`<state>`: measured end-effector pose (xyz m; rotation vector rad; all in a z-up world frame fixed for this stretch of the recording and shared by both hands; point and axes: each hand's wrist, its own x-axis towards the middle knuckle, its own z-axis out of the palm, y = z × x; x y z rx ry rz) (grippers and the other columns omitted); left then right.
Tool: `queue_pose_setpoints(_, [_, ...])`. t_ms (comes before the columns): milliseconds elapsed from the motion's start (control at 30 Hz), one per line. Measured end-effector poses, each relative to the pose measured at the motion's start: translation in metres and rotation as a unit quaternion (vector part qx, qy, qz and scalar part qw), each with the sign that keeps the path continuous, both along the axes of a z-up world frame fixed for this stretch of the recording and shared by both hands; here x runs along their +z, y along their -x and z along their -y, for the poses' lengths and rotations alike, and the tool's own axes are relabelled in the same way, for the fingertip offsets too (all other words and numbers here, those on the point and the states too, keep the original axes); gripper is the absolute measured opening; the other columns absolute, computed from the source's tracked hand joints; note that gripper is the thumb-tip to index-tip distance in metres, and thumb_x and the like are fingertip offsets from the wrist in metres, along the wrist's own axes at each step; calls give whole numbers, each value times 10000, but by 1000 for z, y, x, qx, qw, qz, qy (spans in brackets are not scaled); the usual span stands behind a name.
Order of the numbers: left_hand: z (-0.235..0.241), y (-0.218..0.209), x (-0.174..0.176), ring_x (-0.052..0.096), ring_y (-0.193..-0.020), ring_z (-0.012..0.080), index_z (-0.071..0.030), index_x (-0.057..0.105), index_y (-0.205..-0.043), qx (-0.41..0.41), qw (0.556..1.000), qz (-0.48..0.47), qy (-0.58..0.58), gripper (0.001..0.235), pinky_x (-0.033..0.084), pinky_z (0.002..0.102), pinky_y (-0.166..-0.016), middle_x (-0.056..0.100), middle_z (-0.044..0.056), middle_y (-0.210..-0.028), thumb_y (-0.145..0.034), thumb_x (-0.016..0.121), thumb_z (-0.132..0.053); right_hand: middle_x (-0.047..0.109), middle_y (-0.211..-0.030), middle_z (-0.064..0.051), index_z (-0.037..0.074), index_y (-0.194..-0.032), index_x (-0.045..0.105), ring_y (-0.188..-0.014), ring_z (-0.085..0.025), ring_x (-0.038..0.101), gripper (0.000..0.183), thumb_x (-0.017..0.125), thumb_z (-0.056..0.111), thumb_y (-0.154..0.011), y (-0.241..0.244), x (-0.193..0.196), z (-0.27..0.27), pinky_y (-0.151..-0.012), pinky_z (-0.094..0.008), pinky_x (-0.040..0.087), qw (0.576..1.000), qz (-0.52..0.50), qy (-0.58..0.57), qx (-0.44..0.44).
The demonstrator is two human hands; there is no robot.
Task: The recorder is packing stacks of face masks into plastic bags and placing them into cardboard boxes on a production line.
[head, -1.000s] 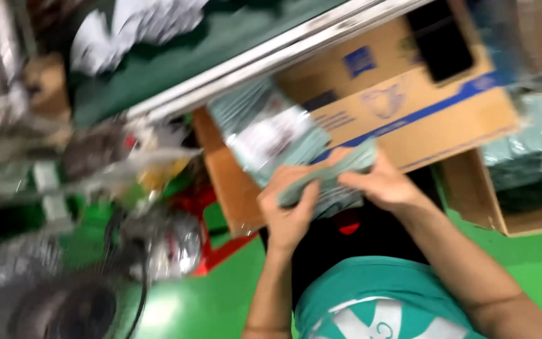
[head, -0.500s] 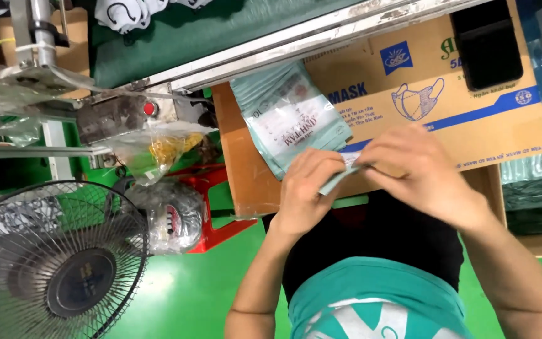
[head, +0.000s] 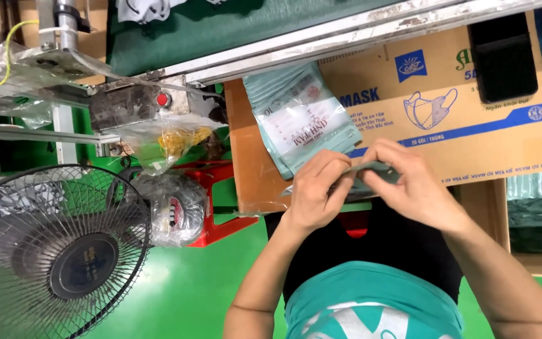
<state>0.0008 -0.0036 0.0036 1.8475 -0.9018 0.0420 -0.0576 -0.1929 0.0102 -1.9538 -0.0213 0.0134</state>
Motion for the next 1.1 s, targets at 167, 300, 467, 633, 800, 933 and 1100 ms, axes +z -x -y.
queue_pose_setpoints(167, [-7, 0, -7, 654, -830, 308, 2, 619, -940, 50, 999, 9, 11, 92, 526, 387, -746, 663, 125, -957, -895, 696, 26, 608, -895, -76, -2, -1001, 625, -820, -217, 617, 110, 677, 23, -907, -1, -4, 3, -692, -354, 498, 996, 83, -11, 21])
queue_pose_setpoints(300, [-7, 1, -13, 666, -845, 294, 7, 637, -962, 78, 996, 7, 32, 55, 537, 368, -773, 674, 137, -964, -924, 674, 21, 632, -878, -88, 1, -965, 649, -804, -274, 630, 109, 691, 61, -883, 0, -12, 12, -636, -375, 511, 998, 21, 65, 3])
queue_pose_setpoints(467, [-4, -4, -12, 679, -862, 268, 10, 655, -982, 90, 994, -39, 51, 36, 546, 333, -798, 684, 134, -968, -950, 640, 22, 636, -886, -106, 16, -979, 664, -816, -307, 659, 115, 684, 106, -911, 6, -17, 27, -667, -396, 524, 995, 25, 97, 12])
queue_pose_setpoints(633, [7, -32, -12, 679, -876, 211, 6, 664, -1038, 109, 987, -106, 56, 67, 542, 314, -814, 681, 108, -960, -987, 622, -8, 696, -978, -70, 20, -1142, 656, -831, -204, 721, 216, 615, 53, -932, 5, -37, 46, -673, -308, 589, 998, -58, -9, -33])
queue_pose_setpoints(800, [44, -128, -21, 655, -1190, 293, -40, 601, -1295, 59, 998, -6, 31, 279, 524, 356, -1064, 649, 121, -1263, -1018, 630, -39, 677, -1020, -71, 6, -1189, 638, -913, -154, 697, 188, 508, 66, -1067, 14, -134, 194, -818, -289, 577, 977, 36, -87, -191])
queue_pose_setpoints(933, [79, -242, -49, 441, -1471, 393, -63, 345, -1572, 172, 945, 250, -124, 813, 441, 473, -1213, 398, 173, -1597, -857, 729, -9, 648, -1140, -11, 53, -1270, 580, -1034, -97, 677, 265, 446, 281, -1251, 37, -226, 309, -934, -240, 579, 911, 128, -268, -287])
queue_pose_setpoints(1100, [132, -316, -61, 506, -1267, 397, -144, 451, -1463, 177, 864, 354, -312, 861, 499, 545, -935, 493, 143, -1453, -670, 779, -214, 647, -1169, -61, 37, -1276, 595, -993, -107, 618, 186, 515, 179, -1186, 33, -119, 232, -870, -225, 511, 891, 134, -272, -338])
